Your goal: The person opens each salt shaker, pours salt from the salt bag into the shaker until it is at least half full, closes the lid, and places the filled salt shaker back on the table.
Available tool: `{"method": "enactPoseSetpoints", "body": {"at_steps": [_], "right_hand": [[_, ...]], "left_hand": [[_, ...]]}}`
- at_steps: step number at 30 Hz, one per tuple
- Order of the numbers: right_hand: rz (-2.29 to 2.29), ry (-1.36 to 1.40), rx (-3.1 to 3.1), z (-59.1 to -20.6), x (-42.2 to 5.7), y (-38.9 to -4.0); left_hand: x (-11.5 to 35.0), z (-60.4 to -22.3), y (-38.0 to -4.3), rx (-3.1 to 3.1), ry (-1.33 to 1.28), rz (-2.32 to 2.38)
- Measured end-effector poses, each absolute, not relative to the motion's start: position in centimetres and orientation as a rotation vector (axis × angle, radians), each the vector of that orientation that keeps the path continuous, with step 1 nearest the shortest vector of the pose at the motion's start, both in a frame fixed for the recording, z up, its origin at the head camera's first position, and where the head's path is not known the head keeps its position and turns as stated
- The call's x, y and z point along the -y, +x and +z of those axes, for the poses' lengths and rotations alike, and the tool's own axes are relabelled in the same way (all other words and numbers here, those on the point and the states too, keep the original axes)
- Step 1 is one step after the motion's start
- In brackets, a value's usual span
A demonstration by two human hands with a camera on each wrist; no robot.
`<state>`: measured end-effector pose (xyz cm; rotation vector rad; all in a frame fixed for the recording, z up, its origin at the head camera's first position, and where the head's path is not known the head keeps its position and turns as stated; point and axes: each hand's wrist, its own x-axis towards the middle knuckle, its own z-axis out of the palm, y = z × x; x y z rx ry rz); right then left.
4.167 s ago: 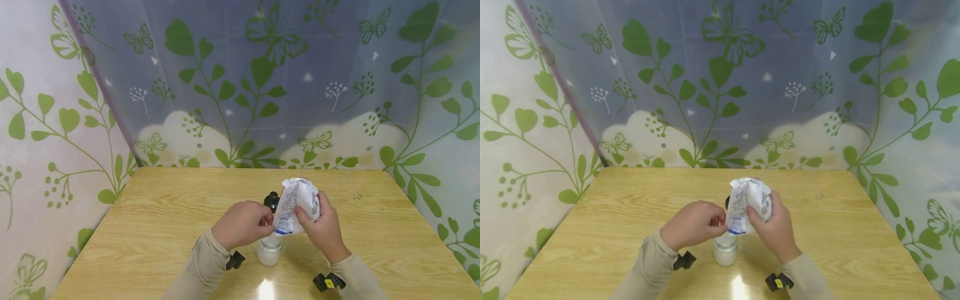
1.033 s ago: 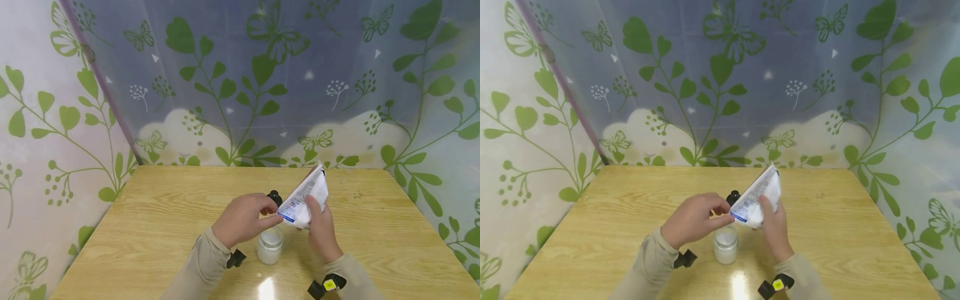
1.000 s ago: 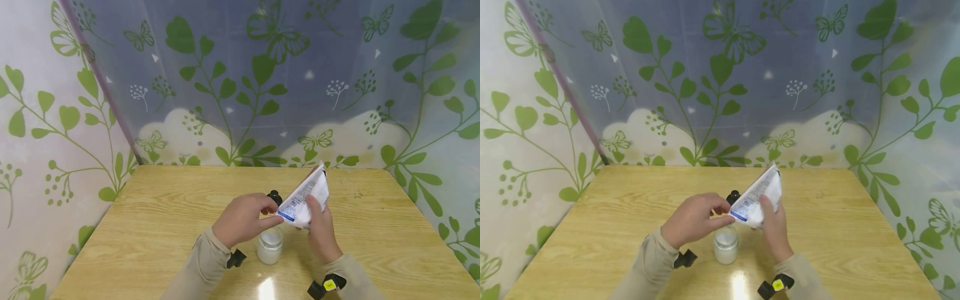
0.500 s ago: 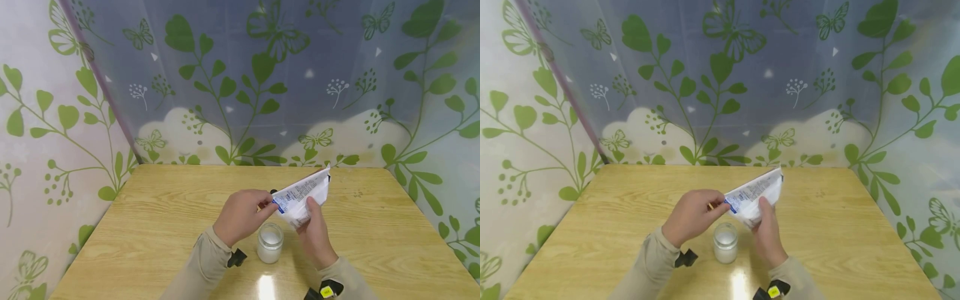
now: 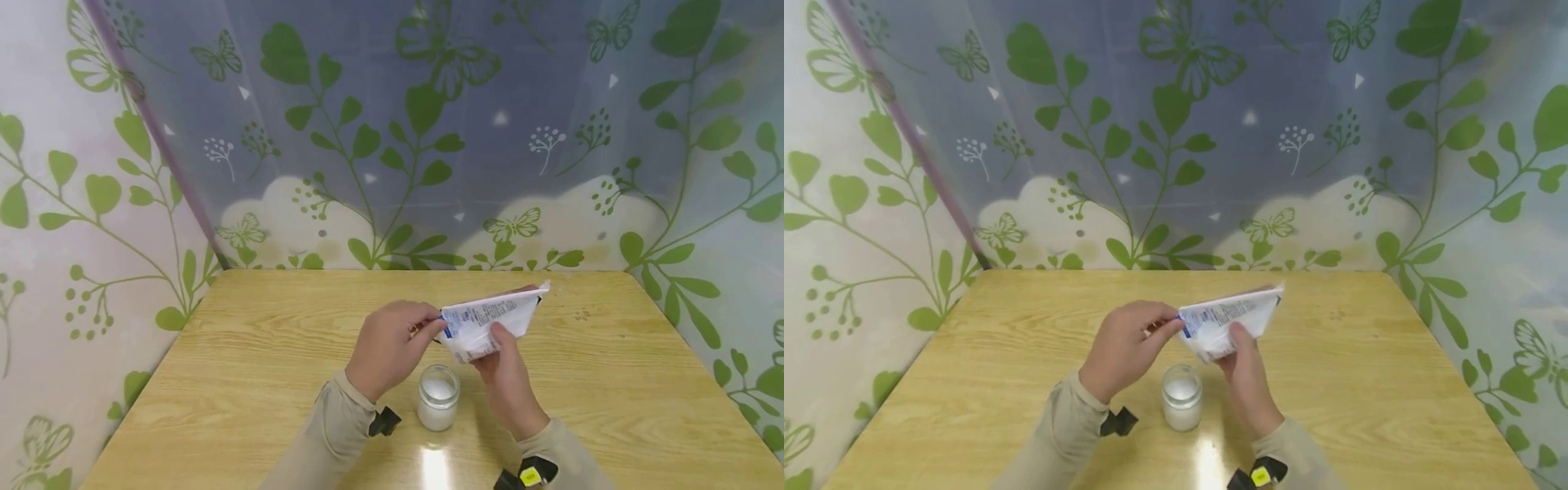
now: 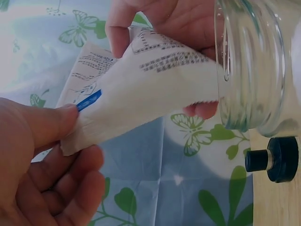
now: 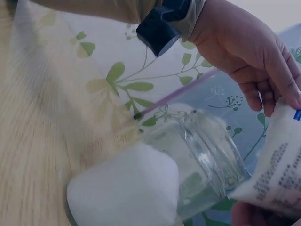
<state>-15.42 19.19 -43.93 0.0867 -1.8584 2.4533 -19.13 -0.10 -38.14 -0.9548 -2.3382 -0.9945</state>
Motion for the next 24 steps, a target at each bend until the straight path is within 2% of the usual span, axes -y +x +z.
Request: {"method": "enactPoseSetpoints", "body": {"at_steps": [8,15,18,24], "right_hand": [[1.746,0.141,2.398,-43.5,-20.7,-15.8],[1.132,0.579,1.89,-41.8,-21.8,-15.0],[0.924,0.64,1.798,-40.3,-21.8,-14.9],[0.664,0.697,2.026,-38.2,-22.1,-15.7]], "left_hand": [[1.0,-38.1,-19.9,2.153,-0.888,-0.984],[1.3,-37.7,-20.3,2.06,-0.925,-1.043],[1.3,-37.8,-20.4,2.043,-0.994,-1.059],[1.0,-38.1,-20.1,2.047,-1.122,-1.027]]}}
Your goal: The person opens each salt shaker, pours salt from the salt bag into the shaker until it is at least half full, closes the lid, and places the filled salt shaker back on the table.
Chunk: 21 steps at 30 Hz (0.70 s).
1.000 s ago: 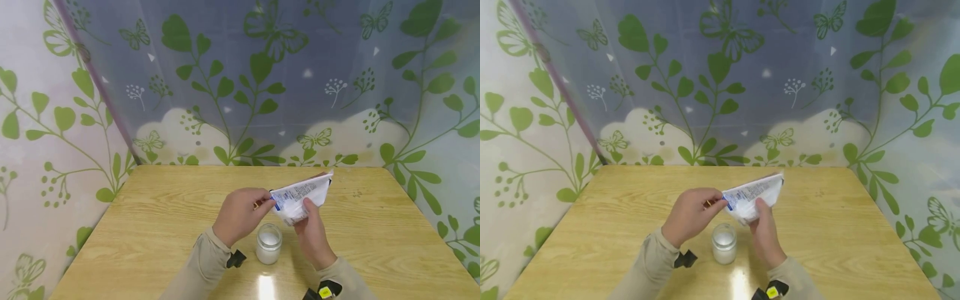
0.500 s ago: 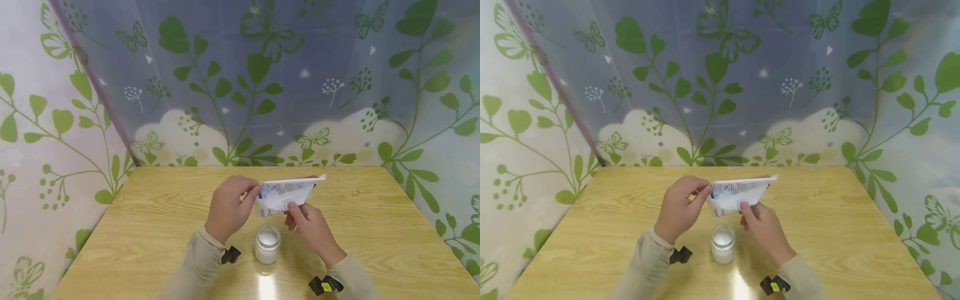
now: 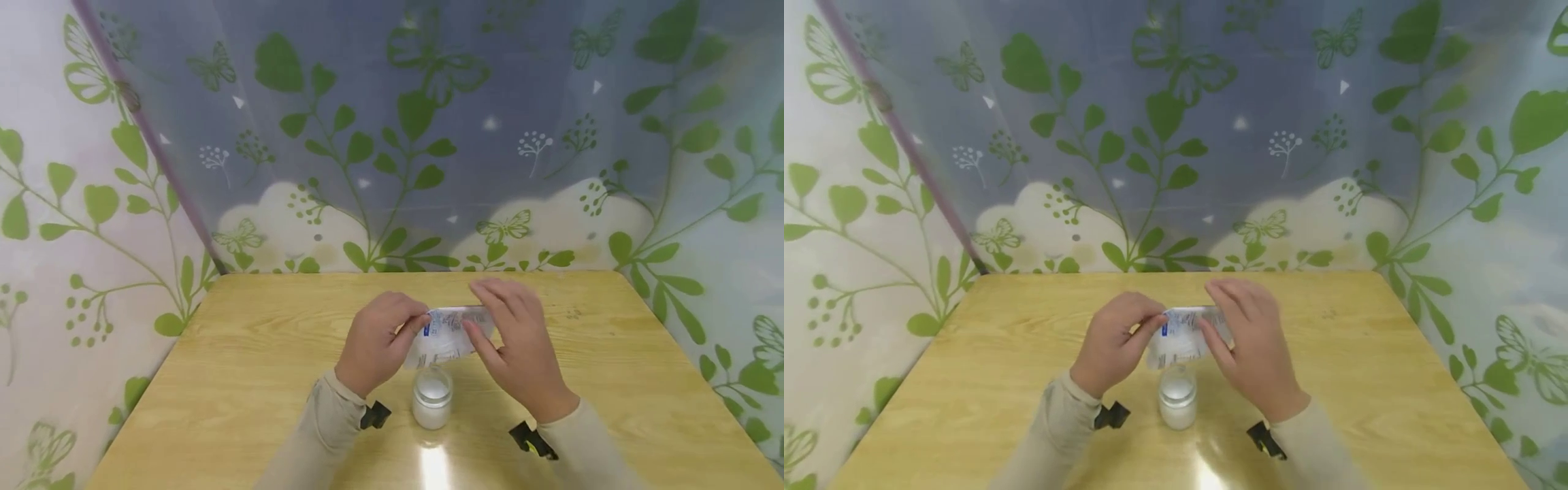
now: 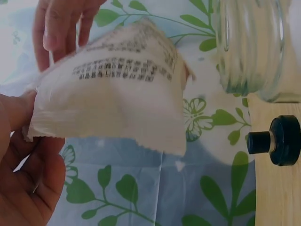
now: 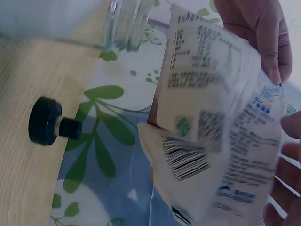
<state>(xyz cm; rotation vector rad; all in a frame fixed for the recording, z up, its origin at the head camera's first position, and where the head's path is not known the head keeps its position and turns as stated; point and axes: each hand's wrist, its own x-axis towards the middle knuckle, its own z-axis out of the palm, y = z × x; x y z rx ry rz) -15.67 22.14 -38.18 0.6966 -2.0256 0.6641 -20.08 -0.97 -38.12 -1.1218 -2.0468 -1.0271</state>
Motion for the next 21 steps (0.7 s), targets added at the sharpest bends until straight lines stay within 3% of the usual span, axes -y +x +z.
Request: {"method": "enactPoseSetpoints", "body": {"at_steps": [21], "right_hand": [[0.63,0.686,2.406,-35.4,-23.4,-12.7]], "left_hand": [[-0.3,-38.6,-19.3,2.08,-1.169,-1.026]]}}
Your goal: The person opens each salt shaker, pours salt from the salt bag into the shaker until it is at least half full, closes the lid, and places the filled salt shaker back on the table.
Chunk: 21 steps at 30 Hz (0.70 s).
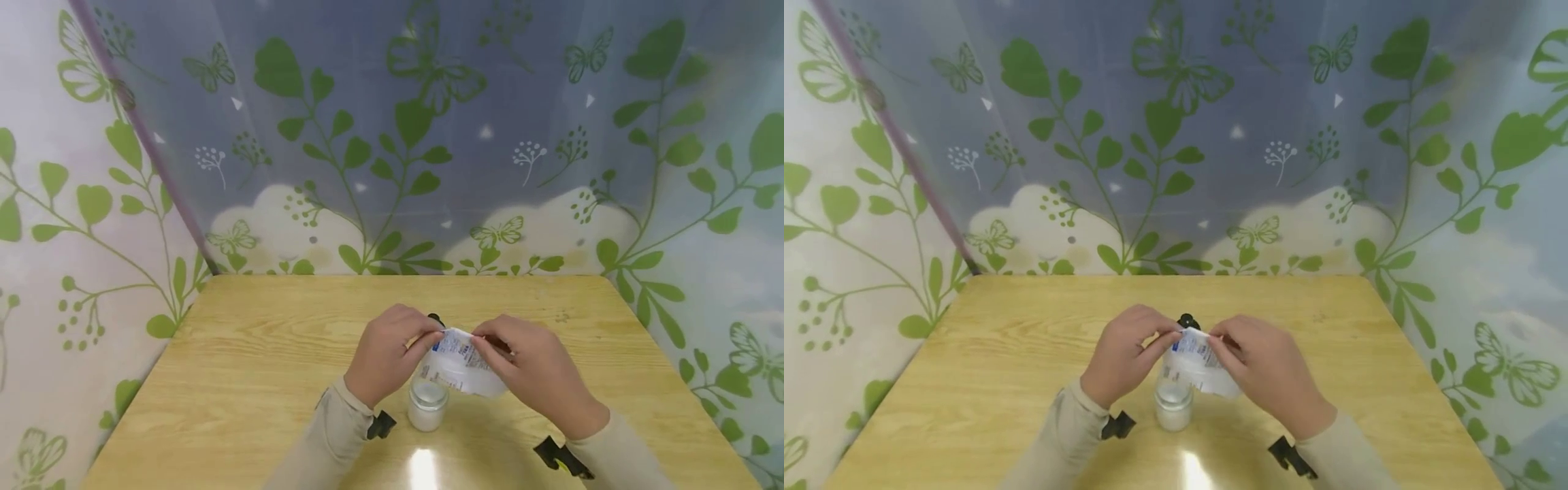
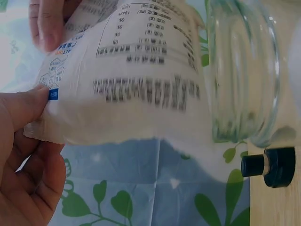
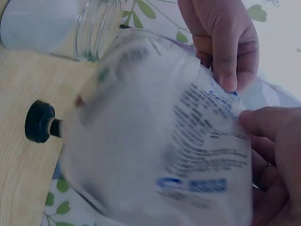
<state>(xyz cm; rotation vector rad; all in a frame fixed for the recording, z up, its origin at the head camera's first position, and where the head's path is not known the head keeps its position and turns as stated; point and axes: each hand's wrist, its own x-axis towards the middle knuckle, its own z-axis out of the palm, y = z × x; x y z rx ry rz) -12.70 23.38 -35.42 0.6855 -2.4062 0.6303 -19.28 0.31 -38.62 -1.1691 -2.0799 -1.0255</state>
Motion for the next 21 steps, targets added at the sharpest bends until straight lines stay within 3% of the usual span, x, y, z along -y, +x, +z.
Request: {"method": "enactPoseSetpoints", "body": {"at_steps": [12,21], "right_hand": [[0.478,0.797,2.362,-34.4,-23.2,-12.5],[0.397,0.566,2.443,-35.2,-28.0,-12.9]], "left_hand": [[-1.1,-38.8,-18.7,2.067,-1.132,-1.159],[-0.5,-39.0,-19.0,2.128,-0.943,-1.274]]}}
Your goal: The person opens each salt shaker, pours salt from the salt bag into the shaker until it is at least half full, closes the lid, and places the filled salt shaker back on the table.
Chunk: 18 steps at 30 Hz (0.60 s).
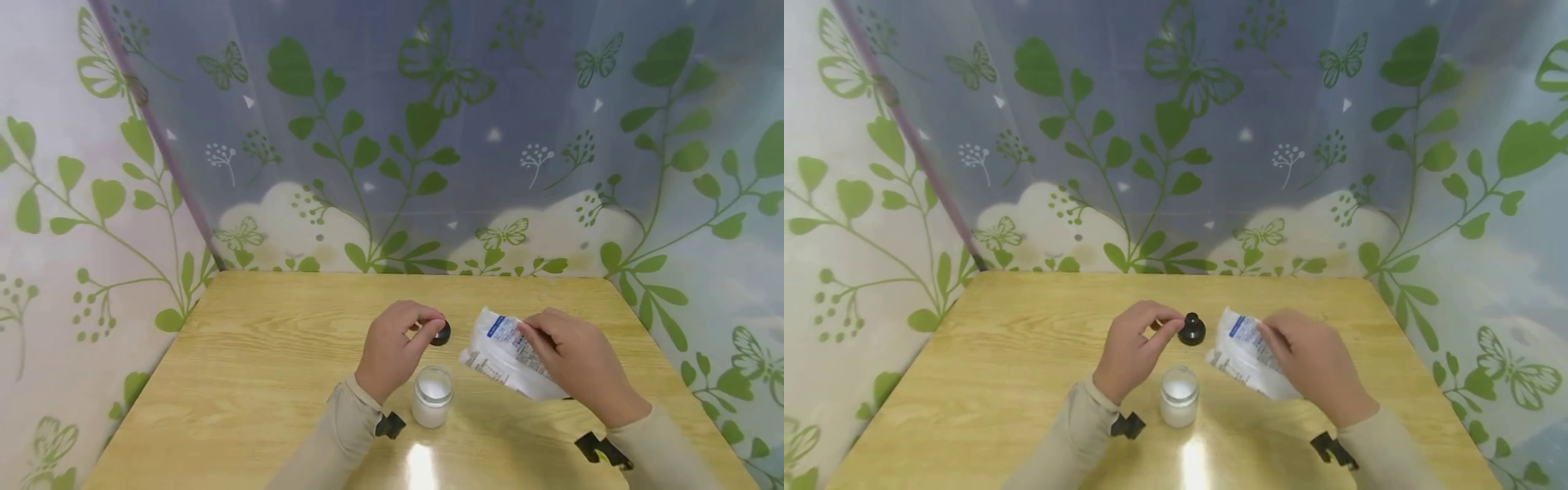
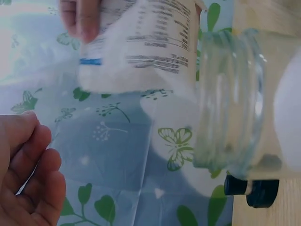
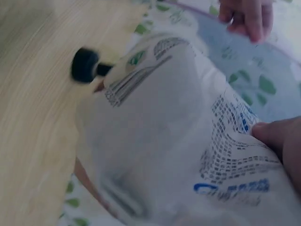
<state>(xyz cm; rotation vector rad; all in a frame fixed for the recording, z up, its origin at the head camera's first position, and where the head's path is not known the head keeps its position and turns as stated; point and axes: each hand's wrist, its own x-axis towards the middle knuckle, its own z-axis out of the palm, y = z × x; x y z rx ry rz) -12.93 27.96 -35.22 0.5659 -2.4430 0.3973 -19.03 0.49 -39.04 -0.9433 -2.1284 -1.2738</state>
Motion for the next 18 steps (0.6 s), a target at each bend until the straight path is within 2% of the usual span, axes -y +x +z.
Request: {"method": "enactPoseSetpoints", "body": {"at_steps": [12,18], "right_hand": [[0.322,0.046,2.527,-39.7,-40.3,-12.6],[0.286,-0.196,2.547,-42.6,-43.9,-11.5]], "left_hand": [[1.9,-41.6,-19.8,2.345,-0.811,-1.279],[2.8,-42.1,-19.9,2.402,-0.784,-1.26]]}}
